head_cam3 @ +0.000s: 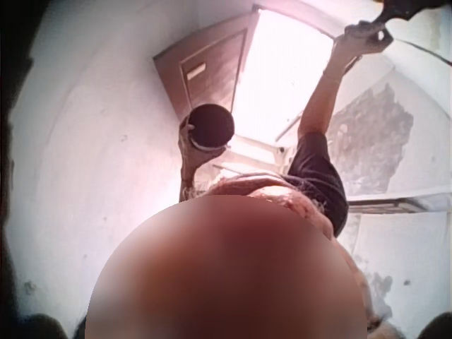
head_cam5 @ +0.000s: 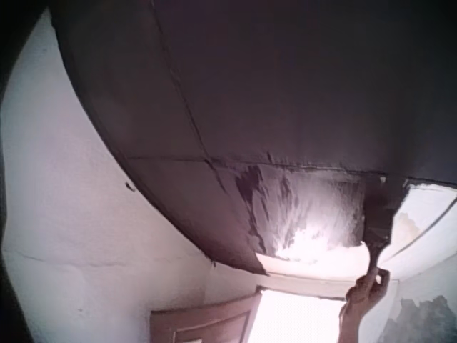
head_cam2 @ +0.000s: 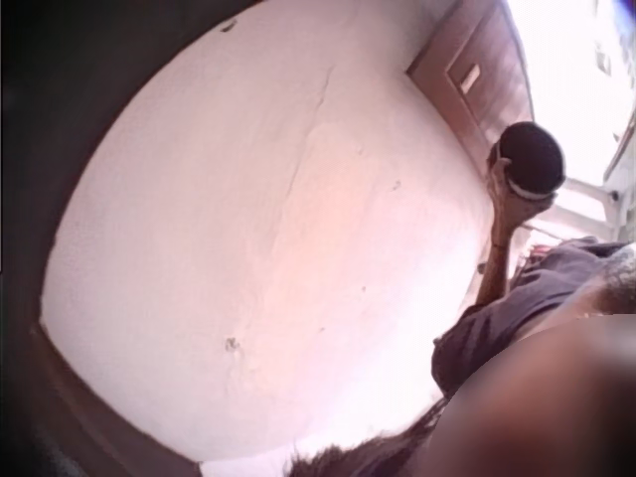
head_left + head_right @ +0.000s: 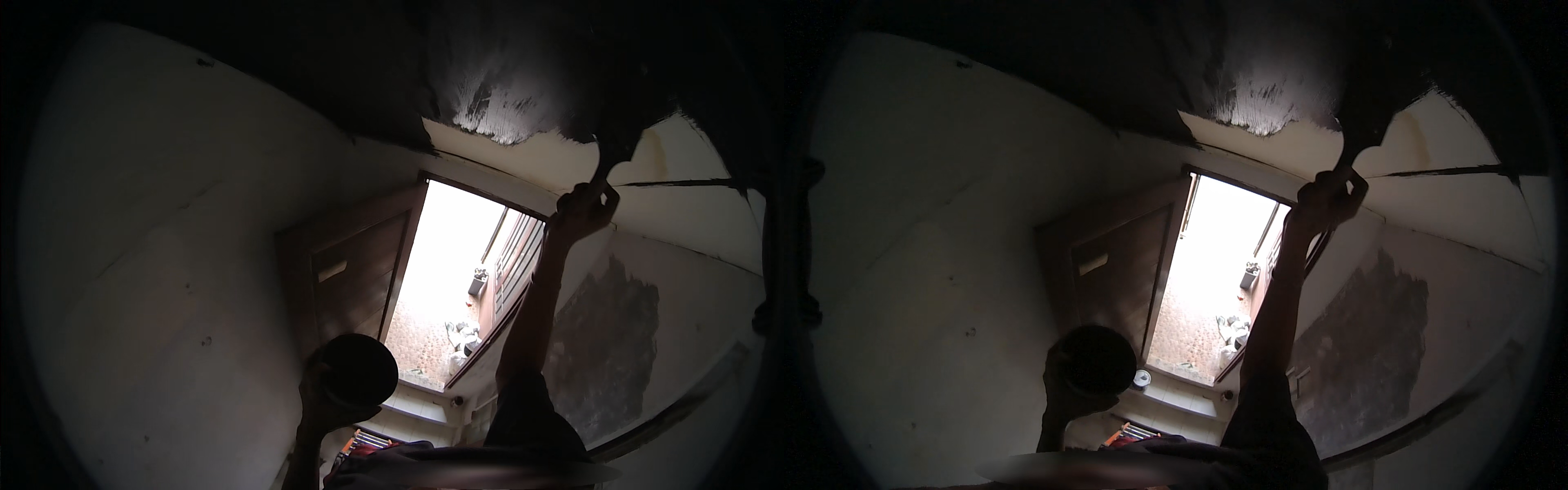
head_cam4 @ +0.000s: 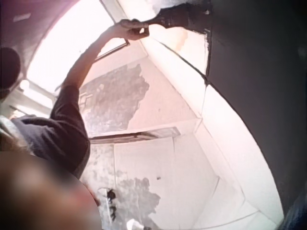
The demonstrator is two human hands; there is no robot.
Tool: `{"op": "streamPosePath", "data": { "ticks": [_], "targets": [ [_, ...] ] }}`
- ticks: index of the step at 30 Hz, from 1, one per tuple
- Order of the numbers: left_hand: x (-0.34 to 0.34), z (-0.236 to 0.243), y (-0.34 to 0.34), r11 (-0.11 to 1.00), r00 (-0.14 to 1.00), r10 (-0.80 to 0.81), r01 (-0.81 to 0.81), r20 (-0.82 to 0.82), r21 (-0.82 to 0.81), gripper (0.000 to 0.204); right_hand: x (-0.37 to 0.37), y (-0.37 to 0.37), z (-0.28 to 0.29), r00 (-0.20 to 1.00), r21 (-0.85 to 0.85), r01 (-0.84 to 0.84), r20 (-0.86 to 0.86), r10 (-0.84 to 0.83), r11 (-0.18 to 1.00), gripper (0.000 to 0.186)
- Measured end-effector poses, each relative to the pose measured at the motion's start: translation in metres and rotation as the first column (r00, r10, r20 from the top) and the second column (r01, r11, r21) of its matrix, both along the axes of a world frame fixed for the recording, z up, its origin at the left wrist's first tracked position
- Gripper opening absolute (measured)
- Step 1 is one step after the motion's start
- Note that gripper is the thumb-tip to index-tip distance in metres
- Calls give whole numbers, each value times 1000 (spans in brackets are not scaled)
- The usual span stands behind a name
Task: The person paints a ceiling with black paint using a brush and a small container. They repeatedly dip the brush into the container and apply paint to the ceiling surface in a stairwell area.
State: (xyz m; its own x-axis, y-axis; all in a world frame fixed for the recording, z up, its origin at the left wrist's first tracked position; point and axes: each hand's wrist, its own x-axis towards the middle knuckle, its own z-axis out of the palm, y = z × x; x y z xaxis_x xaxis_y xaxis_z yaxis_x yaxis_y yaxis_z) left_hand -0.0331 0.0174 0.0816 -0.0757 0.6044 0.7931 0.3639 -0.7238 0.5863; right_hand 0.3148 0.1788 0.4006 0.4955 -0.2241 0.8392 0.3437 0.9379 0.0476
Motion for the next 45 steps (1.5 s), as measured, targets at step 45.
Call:
{"op": "streamPosePath", "data": {
  "ticks": [45],
  "targets": [
    [13,7,-4,975,999,-48,46,-4,-217,110,101,68,-27,994,-762,-54,-104,-40,645,25]
  ]
}}
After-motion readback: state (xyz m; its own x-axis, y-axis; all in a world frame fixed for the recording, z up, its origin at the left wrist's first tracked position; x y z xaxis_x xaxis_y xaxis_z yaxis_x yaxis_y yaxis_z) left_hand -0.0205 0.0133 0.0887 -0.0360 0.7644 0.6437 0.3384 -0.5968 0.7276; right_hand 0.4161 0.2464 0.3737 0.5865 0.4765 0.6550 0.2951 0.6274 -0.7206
